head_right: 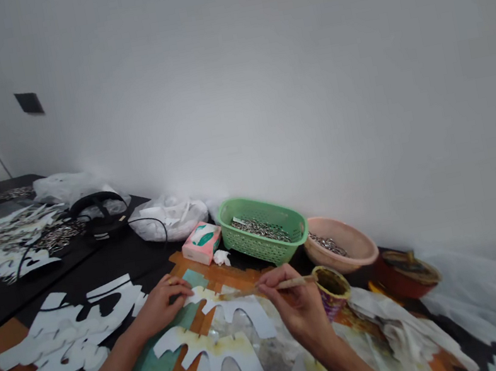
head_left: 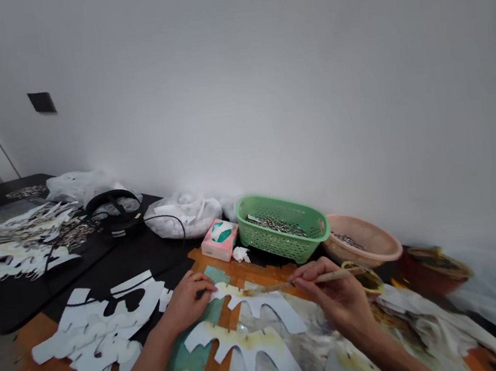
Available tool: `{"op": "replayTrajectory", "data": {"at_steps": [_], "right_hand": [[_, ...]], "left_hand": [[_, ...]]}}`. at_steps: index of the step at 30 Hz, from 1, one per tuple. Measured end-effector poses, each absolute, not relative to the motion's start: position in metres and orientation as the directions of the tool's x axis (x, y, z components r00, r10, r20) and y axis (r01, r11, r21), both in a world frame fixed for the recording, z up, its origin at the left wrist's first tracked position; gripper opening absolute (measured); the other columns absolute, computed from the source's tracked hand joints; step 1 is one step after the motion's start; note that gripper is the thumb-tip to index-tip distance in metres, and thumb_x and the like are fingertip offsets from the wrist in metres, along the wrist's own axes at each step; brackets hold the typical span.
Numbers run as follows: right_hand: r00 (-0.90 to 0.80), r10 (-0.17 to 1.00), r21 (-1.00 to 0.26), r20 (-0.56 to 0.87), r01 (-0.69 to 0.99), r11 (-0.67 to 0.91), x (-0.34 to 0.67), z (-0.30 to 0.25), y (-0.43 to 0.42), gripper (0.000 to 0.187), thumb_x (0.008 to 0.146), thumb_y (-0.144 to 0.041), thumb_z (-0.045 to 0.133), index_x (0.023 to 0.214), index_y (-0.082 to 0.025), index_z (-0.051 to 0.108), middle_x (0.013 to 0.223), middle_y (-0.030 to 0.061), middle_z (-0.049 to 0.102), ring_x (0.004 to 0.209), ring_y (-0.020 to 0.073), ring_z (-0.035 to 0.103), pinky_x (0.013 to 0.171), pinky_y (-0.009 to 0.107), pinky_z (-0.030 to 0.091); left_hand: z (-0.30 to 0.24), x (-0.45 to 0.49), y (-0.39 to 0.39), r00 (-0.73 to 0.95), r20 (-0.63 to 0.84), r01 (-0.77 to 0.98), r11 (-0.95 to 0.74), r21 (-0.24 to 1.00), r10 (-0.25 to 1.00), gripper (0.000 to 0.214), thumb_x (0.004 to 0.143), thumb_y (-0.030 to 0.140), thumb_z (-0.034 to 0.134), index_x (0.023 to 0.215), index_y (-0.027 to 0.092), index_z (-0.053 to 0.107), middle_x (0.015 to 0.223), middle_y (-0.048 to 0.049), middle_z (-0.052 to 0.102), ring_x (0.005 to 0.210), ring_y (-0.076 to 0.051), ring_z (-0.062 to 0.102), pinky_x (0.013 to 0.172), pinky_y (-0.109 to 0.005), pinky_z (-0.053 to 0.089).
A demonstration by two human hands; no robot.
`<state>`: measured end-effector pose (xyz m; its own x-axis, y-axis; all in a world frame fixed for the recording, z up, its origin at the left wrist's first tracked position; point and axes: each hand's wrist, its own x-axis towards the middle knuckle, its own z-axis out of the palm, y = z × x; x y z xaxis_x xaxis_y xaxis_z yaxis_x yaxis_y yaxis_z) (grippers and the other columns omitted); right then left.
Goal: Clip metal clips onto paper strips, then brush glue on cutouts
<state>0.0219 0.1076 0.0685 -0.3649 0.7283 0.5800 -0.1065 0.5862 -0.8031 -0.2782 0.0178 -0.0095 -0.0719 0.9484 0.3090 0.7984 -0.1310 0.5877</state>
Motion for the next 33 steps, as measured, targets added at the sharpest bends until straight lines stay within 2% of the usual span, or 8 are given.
{"op": "replayTrajectory", "data": {"at_steps": [7, 15, 25, 33], "right_hand": [[-0.315, 0.717, -0.777, 0.622, -0.137, 0.614, 0.021, 0.069, 0.103, 0.016, 0.087, -0.029, 0.077, 0.079, -0.024, 0.064, 0.081, 0.0042, 0.075, 0.077, 0.0188, 0.073, 0.07, 0.027, 0.06], [-0.373, 0.706, -0.784, 0.602, -0.105, 0.612, 0.013, 0.054, 0.097, 0.014, 0.089, -0.025, 0.074, 0.08, -0.024, 0.064, 0.082, 0.0043, 0.075, 0.077, 0.0183, 0.073, 0.066, 0.026, 0.059], [-0.399, 0.701, -0.779, 0.592, -0.057, 0.625, 0.027, 0.051, 0.105, 0.014, 0.091, -0.025, 0.071, 0.08, -0.023, 0.063, 0.086, 0.0061, 0.074, 0.082, 0.0202, 0.072, 0.07, 0.029, 0.059], [-0.405, 0.677, -0.755, 0.615, -0.054, 0.654, 0.025, 0.045, 0.107, 0.015, 0.092, -0.025, 0.07, 0.079, -0.024, 0.063, 0.085, 0.0053, 0.075, 0.081, 0.0198, 0.072, 0.072, 0.03, 0.058]], "left_hand": [[-0.01, -0.279, 0.018, -0.068, 0.3, 0.797, -0.129, 0.59, 0.951, 0.026, 0.088, 0.015, 0.054, 0.09, 0.023, 0.079, 0.104, -0.0055, 0.075, 0.101, -0.024, 0.062, 0.094, -0.04, 0.045], [-0.008, -0.278, 0.018, -0.063, 0.297, 0.798, -0.131, 0.588, 0.953, 0.027, 0.088, 0.016, 0.052, 0.091, 0.023, 0.079, 0.104, -0.0055, 0.075, 0.1, -0.024, 0.061, 0.091, -0.038, 0.047], [-0.011, -0.28, 0.019, -0.056, 0.297, 0.794, -0.138, 0.592, 0.953, 0.028, 0.089, 0.017, 0.052, 0.092, 0.022, 0.079, 0.105, -0.0059, 0.074, 0.101, -0.024, 0.062, 0.096, -0.041, 0.045], [-0.01, -0.28, 0.019, -0.06, 0.297, 0.796, -0.133, 0.59, 0.953, 0.028, 0.088, 0.016, 0.052, 0.092, 0.023, 0.079, 0.104, -0.0056, 0.075, 0.101, -0.024, 0.063, 0.093, -0.04, 0.047]]}}
